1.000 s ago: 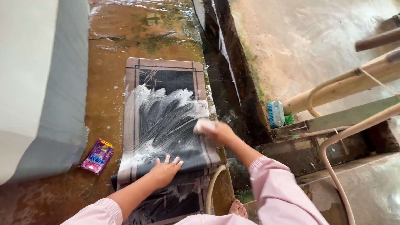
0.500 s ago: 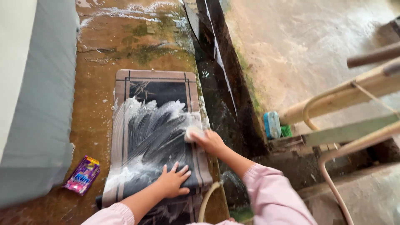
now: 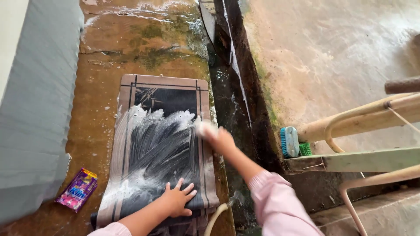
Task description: Washing and scrubbing a black rubber mat with soap and water.
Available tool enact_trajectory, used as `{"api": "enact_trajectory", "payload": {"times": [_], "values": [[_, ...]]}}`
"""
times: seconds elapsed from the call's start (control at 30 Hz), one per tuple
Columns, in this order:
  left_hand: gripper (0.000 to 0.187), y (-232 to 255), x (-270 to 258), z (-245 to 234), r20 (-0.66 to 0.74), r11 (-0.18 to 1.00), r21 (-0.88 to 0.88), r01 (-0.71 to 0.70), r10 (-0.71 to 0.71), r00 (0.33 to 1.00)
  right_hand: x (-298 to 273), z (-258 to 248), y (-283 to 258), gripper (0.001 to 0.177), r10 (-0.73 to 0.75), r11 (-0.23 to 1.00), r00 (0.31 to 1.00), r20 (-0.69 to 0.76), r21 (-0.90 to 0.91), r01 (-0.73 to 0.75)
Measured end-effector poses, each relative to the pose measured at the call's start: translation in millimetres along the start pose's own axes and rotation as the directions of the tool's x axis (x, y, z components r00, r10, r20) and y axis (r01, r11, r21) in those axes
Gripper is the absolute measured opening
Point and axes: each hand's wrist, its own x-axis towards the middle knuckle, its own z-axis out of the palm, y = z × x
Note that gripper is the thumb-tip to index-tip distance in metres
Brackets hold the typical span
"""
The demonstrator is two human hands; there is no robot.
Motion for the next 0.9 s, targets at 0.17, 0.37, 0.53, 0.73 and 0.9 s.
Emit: {"api": "enact_trajectory", "payload": {"times": [0.17, 0.37, 0.53, 0.73, 0.9], "values": [[0.090, -1, 4, 15, -0.018, 1.000, -0.016, -0.014, 0.013, 1.000, -16, -6, -36, 0.051, 0.058, 0.998, 0.998, -0.018, 0.011, -0.058], [0.090, -7, 3, 13, -0.005, 1.000, -0.018, -0.021, 0.021, 1.000, -65, -33, -47, 0.044, -0.236, 0.941, 0.969, 0.072, 0.266, 0.209], [0.086, -12, -1, 3, -0.011, 0.999, -0.033, -0.035, 0.035, 0.999, 62, -6, 9, 0.042, 0.193, 0.981, 0.980, 0.053, -0.036, -0.191], [0.067, -29, -4, 16, -0.155, 0.988, -0.133, -0.074, 0.053, 0.986, -37, -16, -77, 0.037, -0.047, 0.923, 0.958, 0.283, 0.379, -0.067], [0.062, -24, 0, 29, -0.189, 0.988, -0.119, -0.103, 0.079, 0.979, 44, -24, -42, 0.046, 0.065, 0.910, 0.878, 0.474, 0.333, -0.247]]}}
